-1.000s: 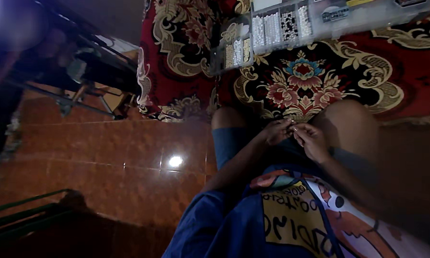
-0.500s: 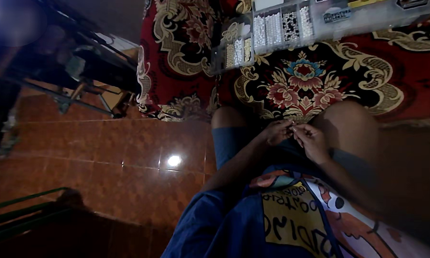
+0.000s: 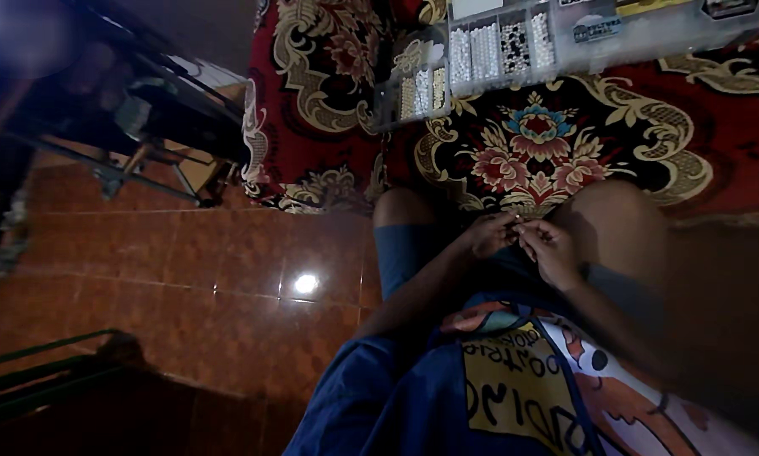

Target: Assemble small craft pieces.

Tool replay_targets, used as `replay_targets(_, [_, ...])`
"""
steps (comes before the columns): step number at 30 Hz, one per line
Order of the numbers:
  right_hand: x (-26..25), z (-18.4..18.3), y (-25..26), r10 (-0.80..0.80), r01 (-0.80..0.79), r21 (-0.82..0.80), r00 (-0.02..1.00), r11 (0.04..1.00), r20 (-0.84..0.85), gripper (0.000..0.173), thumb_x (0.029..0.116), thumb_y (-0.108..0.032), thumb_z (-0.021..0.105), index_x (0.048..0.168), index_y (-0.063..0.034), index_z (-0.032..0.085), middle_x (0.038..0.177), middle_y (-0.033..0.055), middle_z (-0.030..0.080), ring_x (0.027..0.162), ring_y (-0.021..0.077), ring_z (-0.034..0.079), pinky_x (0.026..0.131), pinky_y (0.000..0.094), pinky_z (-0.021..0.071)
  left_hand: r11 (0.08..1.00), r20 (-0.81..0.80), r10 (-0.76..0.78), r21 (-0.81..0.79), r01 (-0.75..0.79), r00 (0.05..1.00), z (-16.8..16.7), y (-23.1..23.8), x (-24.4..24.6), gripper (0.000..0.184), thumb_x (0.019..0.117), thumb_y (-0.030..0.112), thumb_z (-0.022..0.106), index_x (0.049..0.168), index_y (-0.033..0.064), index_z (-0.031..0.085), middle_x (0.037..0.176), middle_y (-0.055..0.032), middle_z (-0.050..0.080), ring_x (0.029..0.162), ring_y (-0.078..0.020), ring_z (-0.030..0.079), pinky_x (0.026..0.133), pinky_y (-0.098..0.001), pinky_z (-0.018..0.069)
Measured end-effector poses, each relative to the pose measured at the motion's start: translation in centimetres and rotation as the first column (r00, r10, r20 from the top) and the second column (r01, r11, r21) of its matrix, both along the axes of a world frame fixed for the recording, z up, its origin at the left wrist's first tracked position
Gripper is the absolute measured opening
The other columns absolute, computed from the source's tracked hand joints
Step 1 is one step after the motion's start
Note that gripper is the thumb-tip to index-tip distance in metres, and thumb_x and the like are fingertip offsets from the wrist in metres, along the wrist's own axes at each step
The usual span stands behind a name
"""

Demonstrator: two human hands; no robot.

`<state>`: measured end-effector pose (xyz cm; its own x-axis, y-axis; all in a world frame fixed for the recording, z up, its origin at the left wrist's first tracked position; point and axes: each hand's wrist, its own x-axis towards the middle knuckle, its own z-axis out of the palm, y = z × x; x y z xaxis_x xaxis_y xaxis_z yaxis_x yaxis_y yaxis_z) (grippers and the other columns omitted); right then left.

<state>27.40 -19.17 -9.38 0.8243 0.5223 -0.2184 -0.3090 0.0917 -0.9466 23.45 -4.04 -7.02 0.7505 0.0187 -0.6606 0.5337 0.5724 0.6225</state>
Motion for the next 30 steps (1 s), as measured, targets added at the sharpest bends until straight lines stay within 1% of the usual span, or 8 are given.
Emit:
replay_targets(4, [0.01, 0.02, 0.03, 0.002, -0.002, -0.010, 1.000, 1.000, 0.012, 0.011, 0.0971, -0.003, 0.059, 0.091, -0.0045, 0.069, 0.066, -0.0077, 0.062, 0.051, -0.0018, 0.052, 0.049, 0.0138, 0.0440, 1.000, 0.006, 0.005, -0.008, -0.005, 1.000, -0.06, 0.06, 0.00, 0.028, 0.1114, 0.023, 0.040, 0.110, 0.0037, 0.060, 0.093, -0.0007, 0.066, 0.082, -0.0079, 0.065, 0.080, -0.0261, 0.0551])
replay_targets(7, [0.02, -0.03, 0.03, -0.006, 0.007, -0.010, 1.000, 1.000, 0.023, 0.010, 0.0963, -0.002, 0.060, 0.092, -0.0040, 0.069, 0.066, -0.0076, 0.063, 0.051, -0.0019, 0.052, 0.049, 0.0137, 0.0440, 1.000, 0.006, 0.015, -0.027, -0.015, 1.000, -0.10, 0.11, -0.02, 0.027, 0.1113, 0.022, 0.040, 0.112, 0.0031, 0.060, 0.095, -0.0014, 0.066, 0.083, -0.0084, 0.065, 0.080, -0.0263, 0.0551])
replay_targets(15, [-0.04, -0.03, 0.09, -0.002, 0.002, -0.001, 1.000, 1.000, 0.012, 0.008, 0.0953, -0.003, 0.063, 0.092, -0.0046, 0.070, 0.066, -0.0071, 0.063, 0.052, -0.0015, 0.053, 0.049, 0.0138, 0.0444, 0.999, 0.007, 0.000, -0.035, 0.001, 1.000, -0.35, 0.20, -0.10, 0.028, 0.1113, 0.024, 0.041, 0.110, 0.0047, 0.060, 0.094, -0.0010, 0.066, 0.082, -0.0083, 0.065, 0.078, -0.0259, 0.0552])
replay_targets(20, [0.02, 0.01, 0.10, 0.013, -0.013, -0.011, 1.000, 1.000, 0.007, 0.008, 0.0951, -0.002, 0.063, 0.090, -0.0048, 0.069, 0.066, -0.0072, 0.063, 0.051, -0.0017, 0.052, 0.049, 0.0139, 0.0440, 1.000, 0.012, -0.022, -0.013, 0.022, 1.000, -0.34, 0.22, -0.13, 0.029, 0.1113, 0.025, 0.040, 0.111, 0.0050, 0.061, 0.096, -0.0004, 0.066, 0.084, -0.0081, 0.065, 0.078, -0.0262, 0.0550])
replay_targets(24, [0.04, -0.01, 0.11, 0.018, -0.018, -0.020, 1.000, 1.000, 0.016, 0.009, 0.0955, -0.004, 0.063, 0.089, -0.0052, 0.069, 0.066, -0.0078, 0.063, 0.051, -0.0018, 0.052, 0.049, 0.0139, 0.0435, 1.000, 0.003, -0.023, 0.014, 0.023, 1.000, -0.28, 0.14, -0.13, 0.029, 0.1112, 0.024, 0.041, 0.114, 0.0032, 0.061, 0.097, -0.0015, 0.066, 0.084, -0.0087, 0.065, 0.078, -0.0273, 0.0552])
replay_targets(30, [0.09, 0.24, 0.17, 0.019, -0.019, -0.030, 1.000, 0.999, -0.003, 0.010, 0.0954, -0.003, 0.063, 0.088, -0.0055, 0.069, 0.065, -0.0074, 0.063, 0.050, -0.0018, 0.051, 0.048, 0.0137, 0.0428, 0.999, 0.022, -0.038, 0.018, 0.038, 0.999, 0.07, 0.18, -0.13, 0.029, 0.1113, 0.024, 0.041, 0.112, 0.0040, 0.061, 0.097, -0.0008, 0.066, 0.086, -0.0086, 0.065, 0.079, -0.0276, 0.0551])
